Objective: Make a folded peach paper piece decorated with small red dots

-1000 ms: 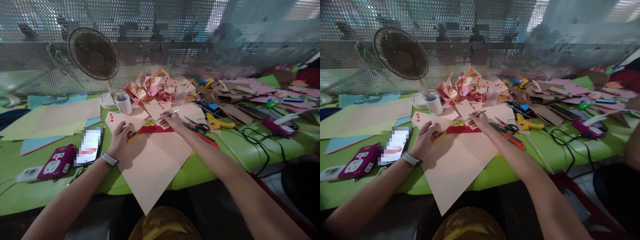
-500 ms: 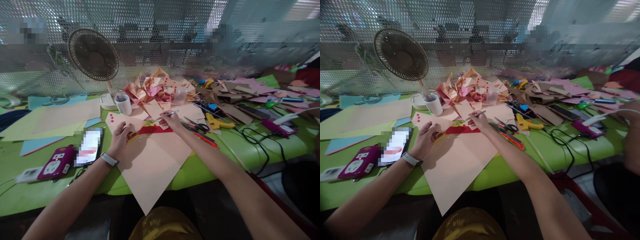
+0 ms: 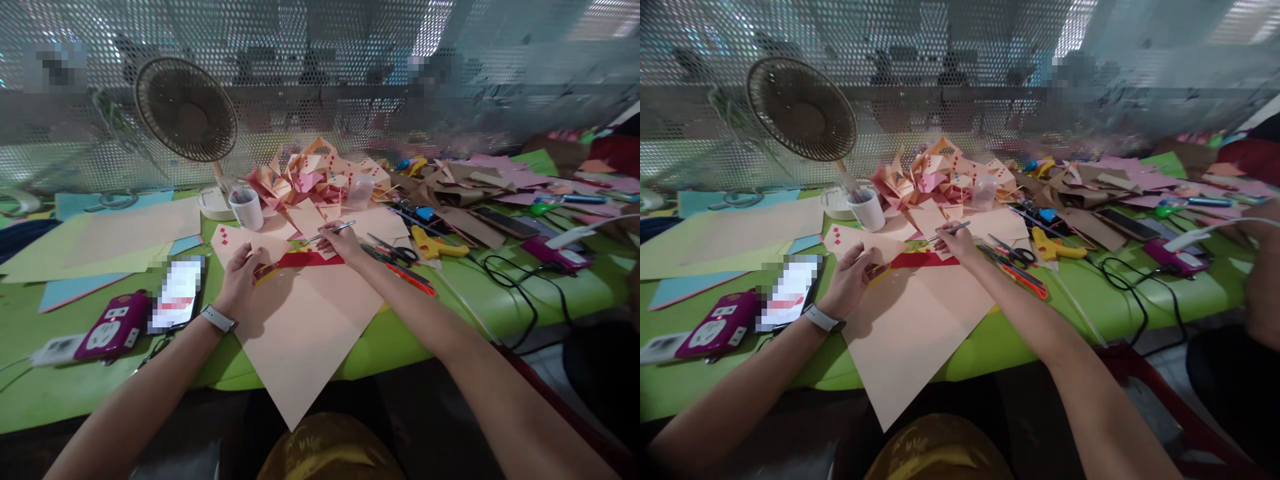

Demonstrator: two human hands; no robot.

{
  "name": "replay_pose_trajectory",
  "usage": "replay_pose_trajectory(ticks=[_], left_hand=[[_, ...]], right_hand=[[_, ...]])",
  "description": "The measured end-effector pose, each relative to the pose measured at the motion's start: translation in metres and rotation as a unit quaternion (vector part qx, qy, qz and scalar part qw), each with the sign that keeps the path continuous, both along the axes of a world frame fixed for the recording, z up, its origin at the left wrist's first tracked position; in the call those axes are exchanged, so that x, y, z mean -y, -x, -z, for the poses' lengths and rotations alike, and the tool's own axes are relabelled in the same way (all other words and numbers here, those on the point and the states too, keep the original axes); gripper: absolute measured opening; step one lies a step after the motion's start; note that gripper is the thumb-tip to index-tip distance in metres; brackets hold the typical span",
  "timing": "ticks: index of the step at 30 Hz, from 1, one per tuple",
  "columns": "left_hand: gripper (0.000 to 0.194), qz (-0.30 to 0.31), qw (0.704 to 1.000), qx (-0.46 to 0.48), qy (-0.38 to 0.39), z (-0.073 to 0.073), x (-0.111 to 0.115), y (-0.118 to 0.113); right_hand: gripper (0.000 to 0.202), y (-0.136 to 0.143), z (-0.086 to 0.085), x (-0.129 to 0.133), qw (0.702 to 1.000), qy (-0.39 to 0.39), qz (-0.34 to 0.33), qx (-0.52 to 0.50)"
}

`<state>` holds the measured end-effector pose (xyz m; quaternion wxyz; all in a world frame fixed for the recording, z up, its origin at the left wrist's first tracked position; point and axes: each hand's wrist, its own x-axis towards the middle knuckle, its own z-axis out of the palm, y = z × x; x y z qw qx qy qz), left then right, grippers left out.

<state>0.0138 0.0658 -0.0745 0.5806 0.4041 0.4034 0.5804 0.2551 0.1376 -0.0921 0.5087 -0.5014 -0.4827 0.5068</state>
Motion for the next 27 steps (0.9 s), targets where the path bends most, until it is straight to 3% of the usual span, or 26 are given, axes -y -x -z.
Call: replay_pose_trajectory(ticks=[13,27], left_hand=[[0.032,-0.001,1.0,-0.002,0.012,-0.002,0.001,-0.001],[0.039,0.022,1.0,-0.02,-0.005,-0.003,0.007,-0.003]], right_hand=[[0.019,0.001,0.002,0.0,1.0,-0.018,0.012,0.002],[0.027,-0.001,-0.024,0.014,0.995,-0.084,0.045,-0.011]])
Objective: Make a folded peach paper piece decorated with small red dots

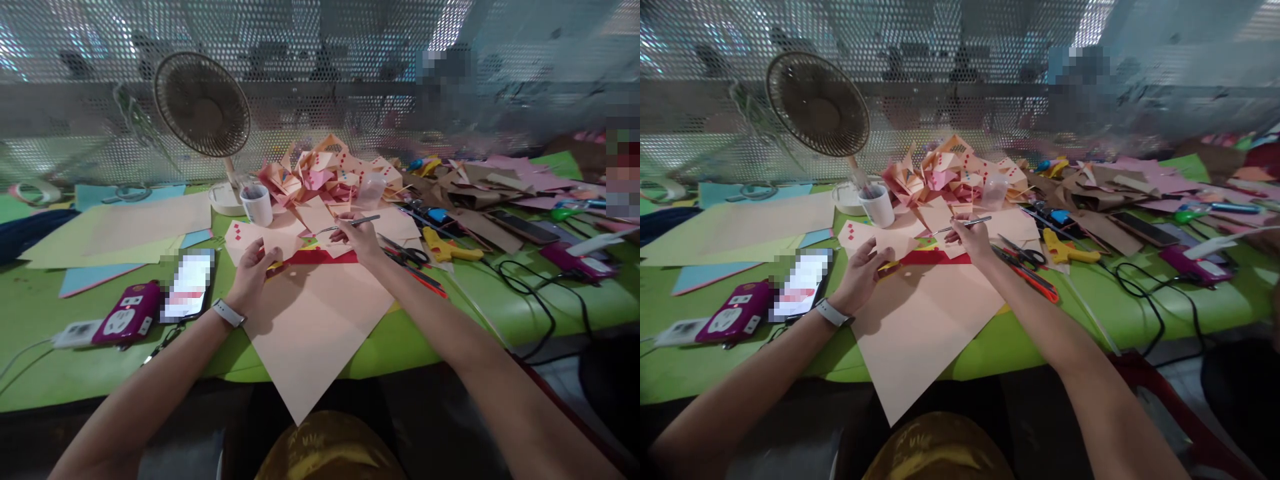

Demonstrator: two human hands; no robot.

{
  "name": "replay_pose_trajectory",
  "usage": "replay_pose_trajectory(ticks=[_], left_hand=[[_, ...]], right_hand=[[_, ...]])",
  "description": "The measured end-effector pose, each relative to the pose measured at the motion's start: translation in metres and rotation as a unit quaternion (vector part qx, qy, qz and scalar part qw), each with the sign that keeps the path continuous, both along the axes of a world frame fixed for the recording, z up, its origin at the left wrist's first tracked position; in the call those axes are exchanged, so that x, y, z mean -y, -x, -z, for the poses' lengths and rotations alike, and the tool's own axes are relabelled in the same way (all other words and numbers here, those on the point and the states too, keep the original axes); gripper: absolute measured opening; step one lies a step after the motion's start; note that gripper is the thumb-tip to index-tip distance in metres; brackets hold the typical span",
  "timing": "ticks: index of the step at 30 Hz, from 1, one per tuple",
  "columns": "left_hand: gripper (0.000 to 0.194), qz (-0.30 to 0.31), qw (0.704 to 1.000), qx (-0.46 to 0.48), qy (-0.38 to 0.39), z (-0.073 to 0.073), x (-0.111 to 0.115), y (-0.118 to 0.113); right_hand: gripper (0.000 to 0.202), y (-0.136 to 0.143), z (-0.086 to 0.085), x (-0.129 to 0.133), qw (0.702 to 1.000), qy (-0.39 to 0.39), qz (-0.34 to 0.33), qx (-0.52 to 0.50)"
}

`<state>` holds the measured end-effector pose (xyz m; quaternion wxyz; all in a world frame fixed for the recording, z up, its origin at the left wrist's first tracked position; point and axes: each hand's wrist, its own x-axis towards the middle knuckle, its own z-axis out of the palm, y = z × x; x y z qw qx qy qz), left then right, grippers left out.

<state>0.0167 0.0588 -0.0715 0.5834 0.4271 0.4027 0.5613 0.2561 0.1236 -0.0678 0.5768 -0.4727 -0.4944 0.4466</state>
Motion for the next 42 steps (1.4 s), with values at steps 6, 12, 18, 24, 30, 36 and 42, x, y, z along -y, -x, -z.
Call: replay_pose_trajectory(ticks=[6,12,18,24,30,36,42], left_hand=[[0.048,-0.011,1.0,0.007,0.007,0.001,0.002,-0.002],[0.048,0.036,0.999,-0.018,-0.007,-0.002,0.012,-0.009],[0.047,0.068,0.997,-0.037,-0.023,-0.006,0.022,-0.016],[0.047,0.074,0.996,-0.035,-0.023,-0.006,0.023,-0.017],[0.045,0.078,0.996,-0.035,-0.029,-0.006,0.024,-0.017],[0.045,0.076,0.996,-0.019,-0.031,-0.003,0.024,-0.018],[0.047,0.085,0.996,-0.023,-0.03,-0.002,0.025,-0.018]], right_hand=[[0.035,0.007,-0.012,0.015,0.999,-0.027,-0.002,-0.042],[0.041,0.028,-0.02,0.039,0.996,-0.051,-0.031,-0.073],[0.043,0.039,-0.022,0.056,0.993,-0.085,-0.051,-0.066],[0.037,0.039,-0.022,0.057,0.993,-0.093,-0.046,-0.061],[0.036,0.041,-0.024,0.061,0.992,-0.106,-0.032,-0.057],[0.036,0.047,-0.022,0.067,0.993,-0.104,-0.012,-0.051],[0.035,0.047,-0.021,0.067,0.993,-0.11,0.0,-0.048]])
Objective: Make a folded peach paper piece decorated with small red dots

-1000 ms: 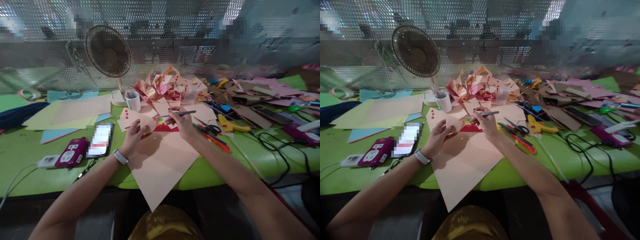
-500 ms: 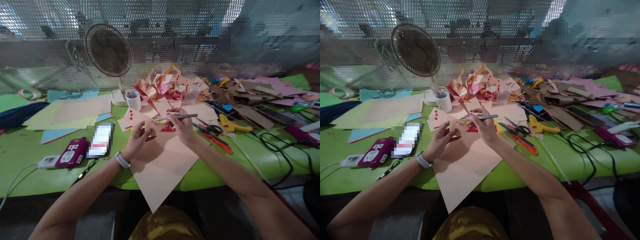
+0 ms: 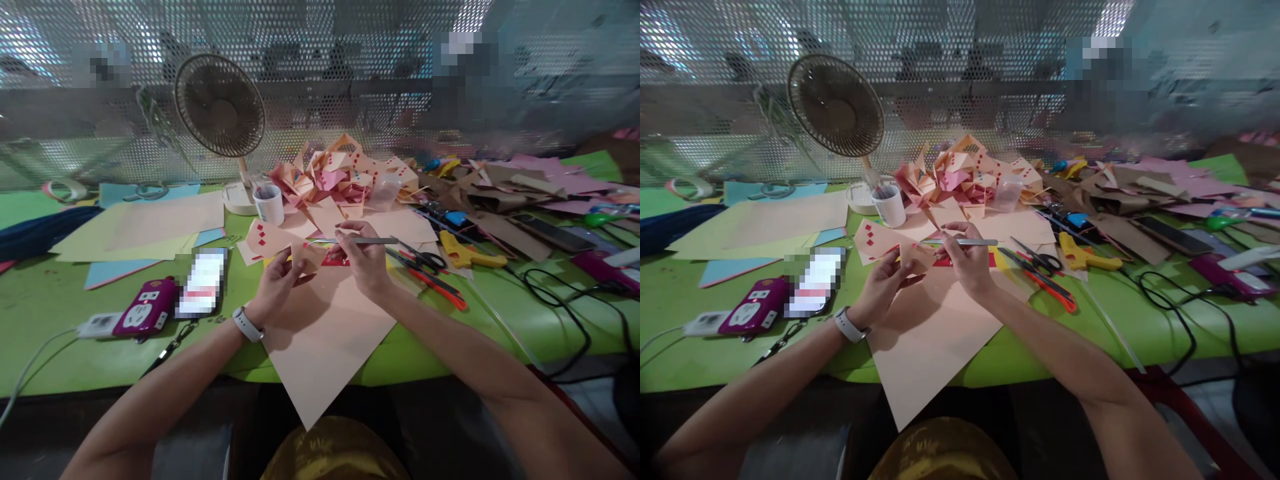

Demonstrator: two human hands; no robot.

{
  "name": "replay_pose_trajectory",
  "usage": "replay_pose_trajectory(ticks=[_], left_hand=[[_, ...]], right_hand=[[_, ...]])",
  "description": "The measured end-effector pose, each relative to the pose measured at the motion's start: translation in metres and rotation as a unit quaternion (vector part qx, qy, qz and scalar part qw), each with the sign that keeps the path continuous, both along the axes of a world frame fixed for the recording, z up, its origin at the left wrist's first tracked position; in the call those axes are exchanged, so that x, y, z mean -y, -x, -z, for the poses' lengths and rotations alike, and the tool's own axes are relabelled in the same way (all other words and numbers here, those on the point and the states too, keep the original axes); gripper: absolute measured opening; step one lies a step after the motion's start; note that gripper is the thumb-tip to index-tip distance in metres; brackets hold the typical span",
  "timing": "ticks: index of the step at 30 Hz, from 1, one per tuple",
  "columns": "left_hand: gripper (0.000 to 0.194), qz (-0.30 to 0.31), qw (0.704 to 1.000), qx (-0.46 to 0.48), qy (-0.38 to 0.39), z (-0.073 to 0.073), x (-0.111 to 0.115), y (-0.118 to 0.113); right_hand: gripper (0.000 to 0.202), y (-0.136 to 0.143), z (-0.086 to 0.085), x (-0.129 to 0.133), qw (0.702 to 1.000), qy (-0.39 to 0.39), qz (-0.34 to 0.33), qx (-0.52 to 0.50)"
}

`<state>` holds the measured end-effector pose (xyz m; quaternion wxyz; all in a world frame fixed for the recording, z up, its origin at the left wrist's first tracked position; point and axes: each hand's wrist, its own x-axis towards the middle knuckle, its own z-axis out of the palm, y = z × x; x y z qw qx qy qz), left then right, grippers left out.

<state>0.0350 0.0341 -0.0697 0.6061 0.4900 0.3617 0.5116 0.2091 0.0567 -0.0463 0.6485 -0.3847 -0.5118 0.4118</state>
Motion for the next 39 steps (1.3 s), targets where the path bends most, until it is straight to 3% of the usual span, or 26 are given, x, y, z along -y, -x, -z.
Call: replay_pose_trajectory(ticks=[25,39], left_hand=[[0.035,-0.037,0.999,0.027,0.016,0.0018,0.0006,-0.0015],[0.037,-0.062,0.998,0.002,0.031,-0.0066,0.002,-0.0043]], right_hand=[[0.037,0.0034,-0.0022,0.0065,1.0,0.015,-0.02,-0.009],[0.033,0.0051,0.0011,0.0071,0.999,0.027,-0.036,-0.002]])
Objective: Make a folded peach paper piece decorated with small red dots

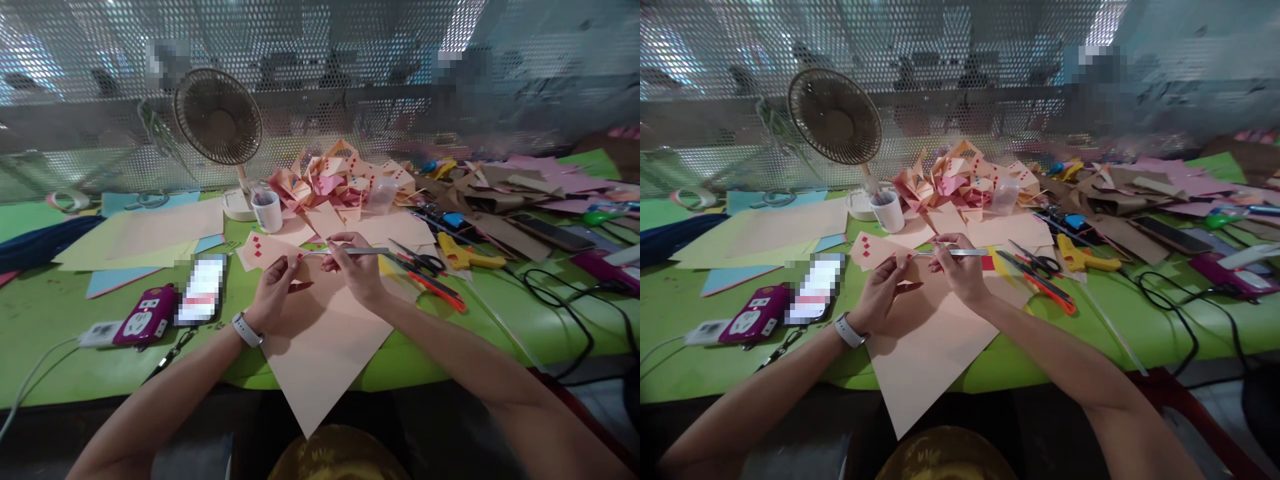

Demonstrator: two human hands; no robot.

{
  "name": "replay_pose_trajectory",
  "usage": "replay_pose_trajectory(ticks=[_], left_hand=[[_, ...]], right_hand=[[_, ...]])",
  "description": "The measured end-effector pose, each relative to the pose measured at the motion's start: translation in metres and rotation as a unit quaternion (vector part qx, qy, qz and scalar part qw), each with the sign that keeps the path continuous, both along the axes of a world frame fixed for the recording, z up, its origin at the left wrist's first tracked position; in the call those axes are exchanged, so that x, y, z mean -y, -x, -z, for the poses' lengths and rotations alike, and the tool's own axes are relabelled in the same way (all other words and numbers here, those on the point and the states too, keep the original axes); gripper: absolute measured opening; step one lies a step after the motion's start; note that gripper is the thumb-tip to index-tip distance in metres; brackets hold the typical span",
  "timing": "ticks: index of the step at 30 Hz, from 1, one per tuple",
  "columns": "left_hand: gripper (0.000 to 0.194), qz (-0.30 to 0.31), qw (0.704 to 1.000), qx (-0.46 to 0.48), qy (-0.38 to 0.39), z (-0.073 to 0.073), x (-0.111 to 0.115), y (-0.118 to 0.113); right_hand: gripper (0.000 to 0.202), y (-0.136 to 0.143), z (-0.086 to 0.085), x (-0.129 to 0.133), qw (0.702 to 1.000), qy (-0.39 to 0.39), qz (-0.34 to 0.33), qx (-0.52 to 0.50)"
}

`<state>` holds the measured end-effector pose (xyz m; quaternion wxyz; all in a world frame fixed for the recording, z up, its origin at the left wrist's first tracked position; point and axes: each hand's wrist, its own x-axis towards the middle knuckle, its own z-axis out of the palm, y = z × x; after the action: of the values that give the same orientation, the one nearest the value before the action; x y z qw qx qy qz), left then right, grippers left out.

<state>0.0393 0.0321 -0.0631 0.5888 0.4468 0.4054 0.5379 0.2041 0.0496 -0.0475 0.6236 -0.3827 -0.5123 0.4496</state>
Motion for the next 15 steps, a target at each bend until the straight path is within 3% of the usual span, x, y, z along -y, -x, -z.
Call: replay_pose_trajectory(ticks=[15], left_hand=[[0.041,-0.003,1.0,-0.025,0.004,0.0013,-0.0021,0.0032]], right_hand=[[0.036,-0.0039,-0.0028,0.0007,1.0,-0.003,0.009,-0.006]])
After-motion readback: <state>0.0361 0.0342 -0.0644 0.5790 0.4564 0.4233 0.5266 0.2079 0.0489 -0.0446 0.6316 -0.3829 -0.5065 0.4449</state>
